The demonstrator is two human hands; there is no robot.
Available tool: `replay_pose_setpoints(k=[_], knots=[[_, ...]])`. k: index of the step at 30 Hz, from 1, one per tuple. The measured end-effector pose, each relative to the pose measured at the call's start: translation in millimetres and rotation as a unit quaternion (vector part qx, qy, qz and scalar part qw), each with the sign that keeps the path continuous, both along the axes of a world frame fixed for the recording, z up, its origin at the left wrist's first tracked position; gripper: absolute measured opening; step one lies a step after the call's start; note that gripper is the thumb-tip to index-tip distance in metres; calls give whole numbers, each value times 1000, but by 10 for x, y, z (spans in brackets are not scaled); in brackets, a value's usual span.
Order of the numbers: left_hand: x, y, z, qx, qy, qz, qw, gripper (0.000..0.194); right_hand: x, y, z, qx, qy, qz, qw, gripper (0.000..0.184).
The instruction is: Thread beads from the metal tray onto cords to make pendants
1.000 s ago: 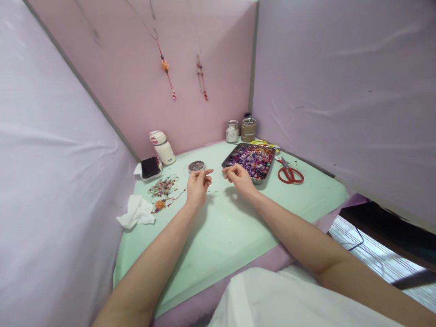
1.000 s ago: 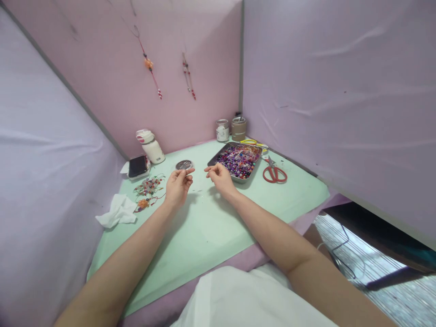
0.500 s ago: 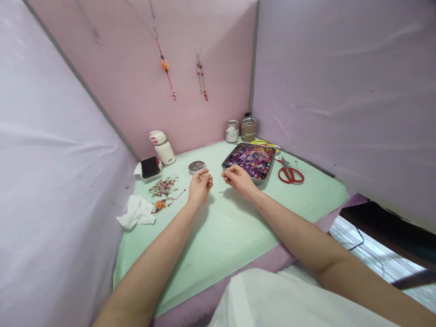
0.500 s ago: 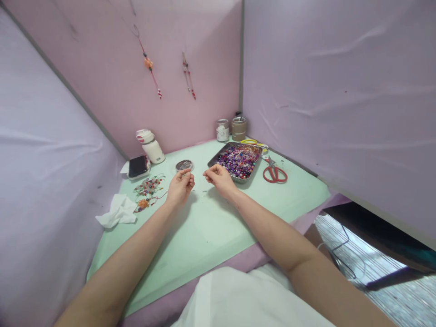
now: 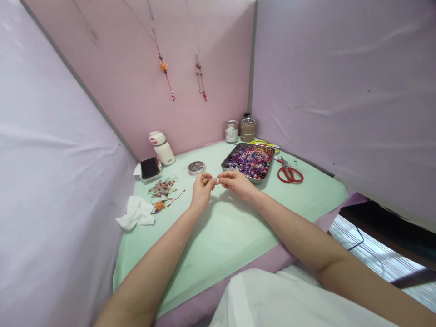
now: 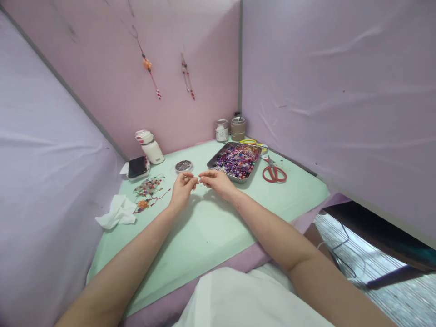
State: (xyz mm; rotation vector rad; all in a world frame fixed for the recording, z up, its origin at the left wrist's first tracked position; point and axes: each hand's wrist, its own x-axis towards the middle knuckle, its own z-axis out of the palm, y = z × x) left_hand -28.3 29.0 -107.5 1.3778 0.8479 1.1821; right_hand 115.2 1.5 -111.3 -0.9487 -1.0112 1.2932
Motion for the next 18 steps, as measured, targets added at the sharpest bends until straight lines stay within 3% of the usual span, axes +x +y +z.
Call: replay_pose_setpoints(k=[10, 18], knots=[[8, -23, 21, 20, 40, -15, 999, 22, 11, -35, 57, 34, -72, -16, 997, 18], [0, -45, 66, -13, 103, -15, 995, 21, 20, -45, 66, 45, -119, -59, 990, 27]])
